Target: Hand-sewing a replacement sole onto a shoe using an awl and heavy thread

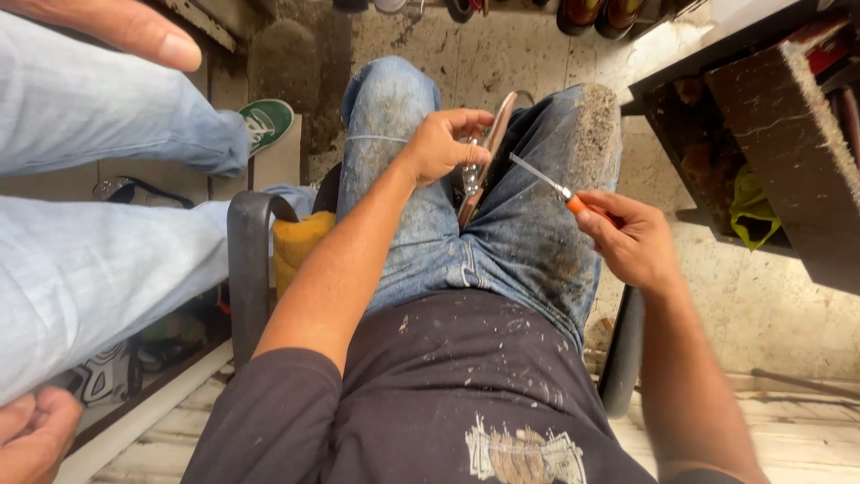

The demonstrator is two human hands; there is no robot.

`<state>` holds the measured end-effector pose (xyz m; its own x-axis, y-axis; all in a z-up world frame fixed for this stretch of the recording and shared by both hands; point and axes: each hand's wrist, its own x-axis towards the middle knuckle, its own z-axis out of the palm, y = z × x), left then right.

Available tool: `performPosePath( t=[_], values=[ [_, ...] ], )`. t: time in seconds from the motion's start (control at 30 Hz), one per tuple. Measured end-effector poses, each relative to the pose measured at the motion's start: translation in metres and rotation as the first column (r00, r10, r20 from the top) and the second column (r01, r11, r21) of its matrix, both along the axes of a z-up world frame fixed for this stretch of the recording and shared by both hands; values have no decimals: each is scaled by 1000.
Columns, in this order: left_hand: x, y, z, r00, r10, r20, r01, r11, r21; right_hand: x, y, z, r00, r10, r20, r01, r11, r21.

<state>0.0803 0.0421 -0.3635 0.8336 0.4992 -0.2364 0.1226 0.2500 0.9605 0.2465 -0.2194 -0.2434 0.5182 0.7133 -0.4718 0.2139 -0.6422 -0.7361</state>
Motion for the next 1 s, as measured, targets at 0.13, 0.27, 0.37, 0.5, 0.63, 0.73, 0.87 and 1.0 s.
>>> performPosePath(
  t=[0.13,0.27,0.37,0.5,0.63,0.73,0.87,1.0],
  values=[
    [-1,-4,-13,983,36,178,-7,987,-163,-27,-15,-75,971,-181,-157,231,880,415],
    [-4,-6,0,982,19,188,20,979,-203,-25,-6,-77,981,-143,-132,190,849,494],
    [0,-3,-8,982,14,188,34,968,-249,-23,-1,-70,993,-108,-41,114,849,516],
    [-1,-4,-11,984,25,179,34,946,-322,-22,-3,-70,994,-84,-66,106,874,474],
    [0,-3,-11,984,19,178,47,934,-355,-21,0,-67,995,-84,-55,100,875,474],
    [0,-2,-19,984,14,178,55,926,-373,-19,-1,-74,994,-77,-82,108,869,483],
    [0,-1,-20,983,19,180,51,925,-377,-16,-1,-78,991,-81,-109,123,877,464],
    [1,-1,-18,985,16,174,46,937,-345,-17,-1,-79,992,-77,-98,114,876,469]
  ],
)
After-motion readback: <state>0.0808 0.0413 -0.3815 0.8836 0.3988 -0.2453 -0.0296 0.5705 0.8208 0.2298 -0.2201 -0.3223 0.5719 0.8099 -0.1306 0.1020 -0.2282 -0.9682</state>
